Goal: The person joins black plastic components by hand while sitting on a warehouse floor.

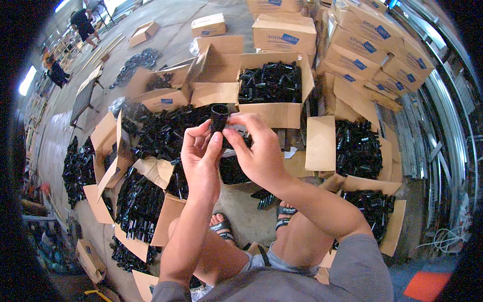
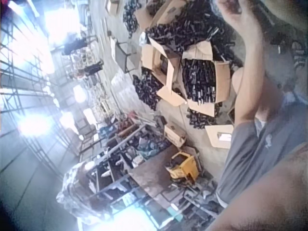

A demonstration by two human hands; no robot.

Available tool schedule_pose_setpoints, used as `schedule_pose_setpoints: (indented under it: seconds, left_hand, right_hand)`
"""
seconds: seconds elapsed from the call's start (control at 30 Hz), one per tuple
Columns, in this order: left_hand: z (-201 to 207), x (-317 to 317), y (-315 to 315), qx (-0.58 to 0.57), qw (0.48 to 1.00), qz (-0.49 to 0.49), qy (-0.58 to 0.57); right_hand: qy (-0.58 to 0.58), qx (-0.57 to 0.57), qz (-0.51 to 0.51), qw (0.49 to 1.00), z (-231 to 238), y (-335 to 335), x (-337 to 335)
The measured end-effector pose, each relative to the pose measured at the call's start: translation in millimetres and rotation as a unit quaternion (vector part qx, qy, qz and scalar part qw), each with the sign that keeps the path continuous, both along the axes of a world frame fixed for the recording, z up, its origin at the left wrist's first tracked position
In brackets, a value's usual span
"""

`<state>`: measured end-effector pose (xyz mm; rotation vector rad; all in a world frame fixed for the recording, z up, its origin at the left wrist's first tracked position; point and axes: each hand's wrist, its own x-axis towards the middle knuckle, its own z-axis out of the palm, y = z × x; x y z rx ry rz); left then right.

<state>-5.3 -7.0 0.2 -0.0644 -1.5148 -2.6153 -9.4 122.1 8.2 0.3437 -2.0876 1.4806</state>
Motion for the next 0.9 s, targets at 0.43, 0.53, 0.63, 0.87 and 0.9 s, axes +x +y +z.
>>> schedule_pose_setpoints:
  seconds: [0.43,0.53,0.63,0.87,0.9]
  left_hand:
    - [-5,-3,-9,-0.049,0.999,-0.003,0.004]
    - [-3,-4,-9,-0.038,0.999,-0.005,0.014]
    - [-6,-4,-11,-0.014,1.0,-0.004,0.02]
    - [2,-14,-23,0.001,1.0,-0.002,-0.017]
    - [4,-14,-30,-0.016,0.999,-0.012,-0.032]
  right_hand:
    - [-0.084,-0.096,0.1,0.987,-14,-8,-3]
    - [-0.127,-0.011,0.041,0.991,-15,-5,-6]
    - [-0.114,-0.081,0.056,0.989,-9,-17,-4]
    - [-0.195,0.003,0.117,0.974,-4,5,-2]
    - [-0.194,0.024,0.105,0.975,-2,4,-3]
